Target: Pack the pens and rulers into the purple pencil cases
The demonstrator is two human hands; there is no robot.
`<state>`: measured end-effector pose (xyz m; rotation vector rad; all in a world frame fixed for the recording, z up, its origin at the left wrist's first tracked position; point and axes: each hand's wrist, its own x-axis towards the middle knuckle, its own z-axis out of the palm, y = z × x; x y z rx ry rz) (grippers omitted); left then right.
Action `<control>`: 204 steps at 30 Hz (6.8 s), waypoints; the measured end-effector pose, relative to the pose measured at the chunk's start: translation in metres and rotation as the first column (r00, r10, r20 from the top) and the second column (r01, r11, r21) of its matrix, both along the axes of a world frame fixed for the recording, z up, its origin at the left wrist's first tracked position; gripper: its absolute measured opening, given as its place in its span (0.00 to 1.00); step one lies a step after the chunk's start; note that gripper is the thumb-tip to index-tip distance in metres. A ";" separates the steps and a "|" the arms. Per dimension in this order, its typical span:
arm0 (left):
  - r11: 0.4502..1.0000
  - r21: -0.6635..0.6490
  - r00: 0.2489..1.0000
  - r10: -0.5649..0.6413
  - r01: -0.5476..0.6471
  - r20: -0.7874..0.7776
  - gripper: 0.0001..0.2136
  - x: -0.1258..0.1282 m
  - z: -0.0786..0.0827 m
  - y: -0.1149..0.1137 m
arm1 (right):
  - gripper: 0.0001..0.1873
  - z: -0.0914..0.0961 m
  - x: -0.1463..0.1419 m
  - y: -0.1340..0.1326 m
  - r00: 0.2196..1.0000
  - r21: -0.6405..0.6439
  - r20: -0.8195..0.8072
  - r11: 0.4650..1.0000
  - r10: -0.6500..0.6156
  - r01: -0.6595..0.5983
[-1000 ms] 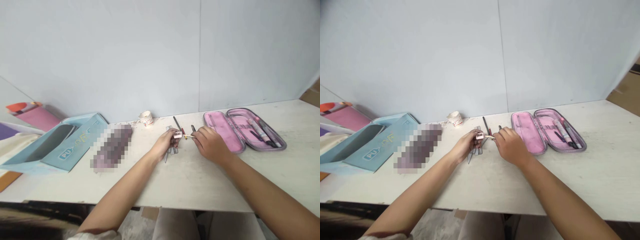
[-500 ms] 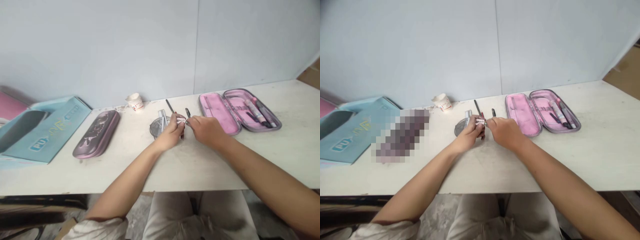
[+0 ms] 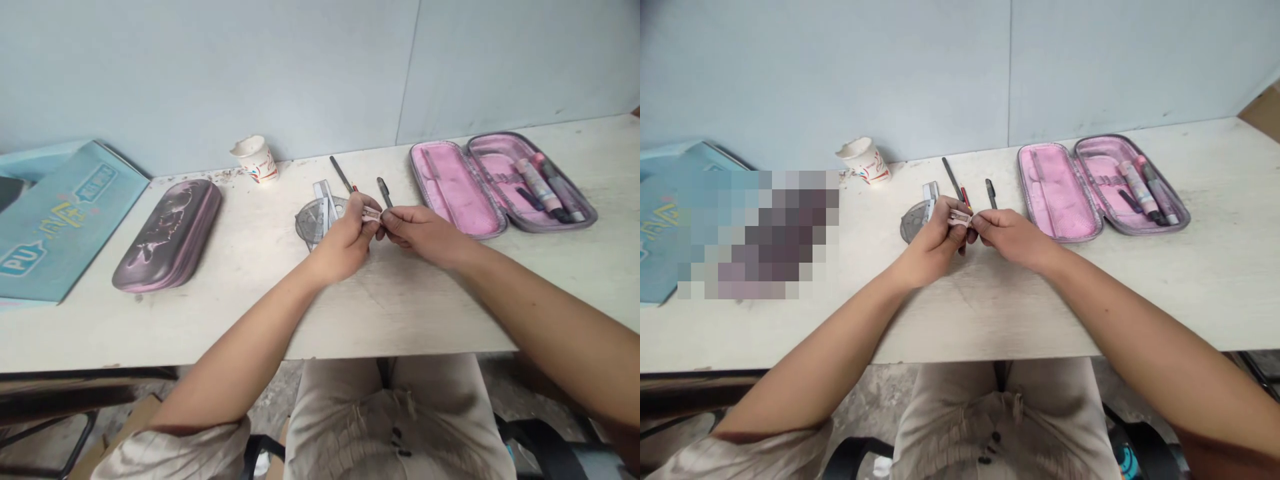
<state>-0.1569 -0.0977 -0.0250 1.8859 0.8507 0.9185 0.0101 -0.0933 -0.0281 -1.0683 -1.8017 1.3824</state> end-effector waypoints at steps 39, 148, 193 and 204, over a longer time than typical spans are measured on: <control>0.993 0.068 0.992 -0.100 0.095 0.080 0.07 0.009 -0.010 0.004 | 0.18 0.019 0.007 -0.005 0.965 0.276 0.224 0.958 -0.135 0.070; 0.955 -0.298 0.999 0.014 -0.003 0.034 0.14 0.153 0.031 0.010 | 0.18 -0.001 0.148 0.027 0.225 0.684 0.431 0.480 -0.874 0.549; 0.758 0.374 0.664 0.651 -0.535 -0.369 0.11 -0.204 0.072 0.016 | 0.19 0.031 -0.205 0.040 0.492 0.675 0.718 0.662 -0.491 -0.324; 0.834 0.479 0.425 0.552 -0.276 -0.717 0.11 -0.188 0.064 0.032 | 0.18 0.035 -0.201 0.039 0.473 0.648 0.746 0.675 -0.469 -0.353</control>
